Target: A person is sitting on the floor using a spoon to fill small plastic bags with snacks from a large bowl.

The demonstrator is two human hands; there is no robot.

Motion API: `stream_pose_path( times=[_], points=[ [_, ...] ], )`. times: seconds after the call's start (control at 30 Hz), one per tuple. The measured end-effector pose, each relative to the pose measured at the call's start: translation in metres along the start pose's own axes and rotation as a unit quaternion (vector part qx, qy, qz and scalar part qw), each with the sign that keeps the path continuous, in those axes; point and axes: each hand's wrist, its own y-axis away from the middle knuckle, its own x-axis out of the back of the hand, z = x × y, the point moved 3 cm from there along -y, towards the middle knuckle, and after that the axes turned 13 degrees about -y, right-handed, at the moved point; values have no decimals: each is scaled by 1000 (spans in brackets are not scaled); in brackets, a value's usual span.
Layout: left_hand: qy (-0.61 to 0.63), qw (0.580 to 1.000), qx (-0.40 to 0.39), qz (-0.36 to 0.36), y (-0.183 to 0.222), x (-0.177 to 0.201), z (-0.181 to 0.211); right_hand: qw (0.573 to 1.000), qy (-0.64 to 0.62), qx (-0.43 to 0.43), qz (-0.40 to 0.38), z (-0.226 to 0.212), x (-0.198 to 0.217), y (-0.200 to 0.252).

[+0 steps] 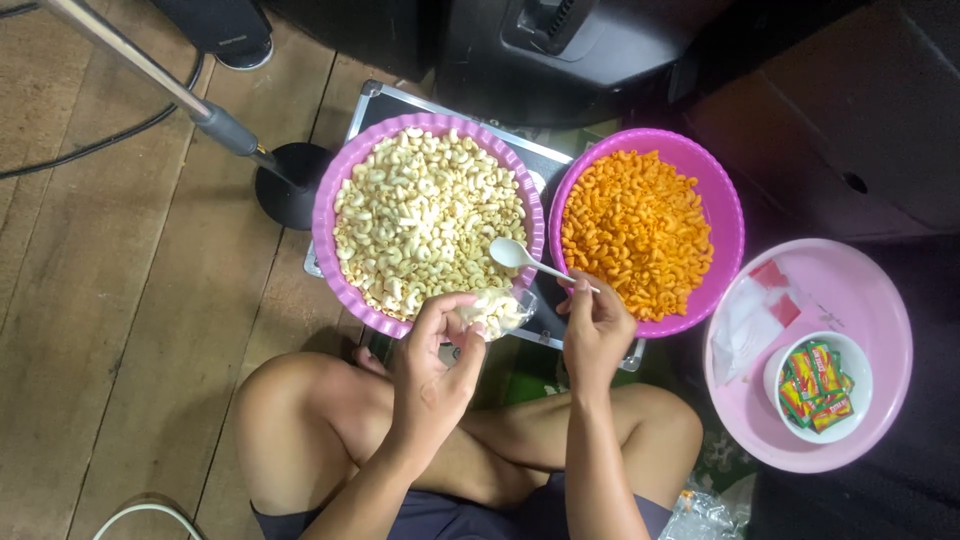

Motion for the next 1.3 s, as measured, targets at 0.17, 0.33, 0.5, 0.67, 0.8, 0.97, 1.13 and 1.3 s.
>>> stream_pose_path(
  times=[0.17, 0.33, 0.5, 0.67, 0.8, 0.97, 1.13, 1.3],
  points=[
    [5, 1000, 11, 1, -1, 5, -1, 1000, -10, -24, -18, 17, -26, -9],
    [14, 1000, 18, 1, -3, 6, -3, 997, -52, -65, -5, 27, -27, -14],
    [12, 1000, 15, 0, -5, 7, -3, 988, -124, -85, 32, 24, -16, -13],
    [-7, 1000, 16, 5, -8, 6, -2, 993, -109, -9, 37, -13, 14, -10],
    [-17, 1000, 15, 7, -9, 5, 1, 985, -143, 97, 12, -46, 38, 0],
    [22, 999, 47, 9, -9, -1, -5, 965, -146, 200, -85, -58, 48, 16],
    [18, 999, 51, 5, -7, -3, -7, 945, -173, 277, -22, -39, 50, 18],
    [59, 992, 99, 42, 0, -14, -25, 995, -23, 57, 79, -8, 4, 16]
  ],
)
